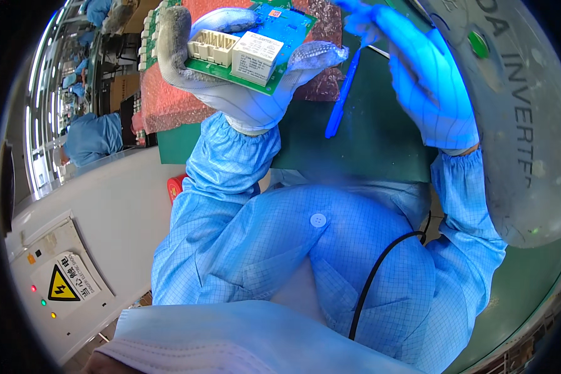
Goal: Manually assembling and inspecting circuit boards on a production line.
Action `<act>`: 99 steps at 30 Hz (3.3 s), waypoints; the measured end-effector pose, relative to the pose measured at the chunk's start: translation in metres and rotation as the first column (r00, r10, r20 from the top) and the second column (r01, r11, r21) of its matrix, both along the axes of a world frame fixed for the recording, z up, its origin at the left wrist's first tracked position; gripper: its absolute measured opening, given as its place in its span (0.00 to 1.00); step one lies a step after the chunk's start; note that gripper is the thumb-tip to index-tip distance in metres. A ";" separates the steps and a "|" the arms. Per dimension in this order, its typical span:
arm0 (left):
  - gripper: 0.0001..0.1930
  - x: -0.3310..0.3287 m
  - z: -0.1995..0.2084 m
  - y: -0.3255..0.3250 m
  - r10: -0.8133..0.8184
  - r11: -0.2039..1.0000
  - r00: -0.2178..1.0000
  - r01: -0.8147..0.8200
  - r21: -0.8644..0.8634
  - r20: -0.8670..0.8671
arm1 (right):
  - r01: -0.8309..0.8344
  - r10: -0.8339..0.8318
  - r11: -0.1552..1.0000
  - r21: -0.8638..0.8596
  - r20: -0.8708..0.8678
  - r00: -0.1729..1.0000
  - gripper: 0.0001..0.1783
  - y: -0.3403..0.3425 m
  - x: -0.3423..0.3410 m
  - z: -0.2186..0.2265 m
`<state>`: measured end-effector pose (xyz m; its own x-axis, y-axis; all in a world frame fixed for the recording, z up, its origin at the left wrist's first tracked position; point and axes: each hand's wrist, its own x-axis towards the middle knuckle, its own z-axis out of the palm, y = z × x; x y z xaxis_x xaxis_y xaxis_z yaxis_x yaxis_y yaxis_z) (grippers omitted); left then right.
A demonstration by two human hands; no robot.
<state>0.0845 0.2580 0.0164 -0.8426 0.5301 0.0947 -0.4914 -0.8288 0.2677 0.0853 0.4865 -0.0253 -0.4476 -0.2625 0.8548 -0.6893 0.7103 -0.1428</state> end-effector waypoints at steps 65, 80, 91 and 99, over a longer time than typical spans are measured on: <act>0.19 -0.042 -0.046 0.017 0.028 0.983 0.958 0.026 -0.183 0.285 | -0.123 0.191 0.976 -0.178 0.443 0.876 0.12 0.011 -0.001 -0.012; 0.18 -0.040 -0.036 0.017 0.127 0.943 0.937 -0.012 -0.334 0.326 | -0.092 0.259 0.921 -0.379 0.419 0.870 0.13 0.009 -0.011 -0.031; 0.19 -0.045 -0.039 0.016 0.131 0.955 0.933 -0.029 -0.294 0.334 | -0.046 0.198 0.941 -0.336 0.437 0.878 0.14 -0.001 -0.009 -0.020; 0.20 -0.045 -0.043 0.016 0.132 0.957 0.930 -0.028 -0.290 0.344 | -0.025 0.201 0.935 -0.354 0.470 0.860 0.13 -0.002 -0.003 -0.019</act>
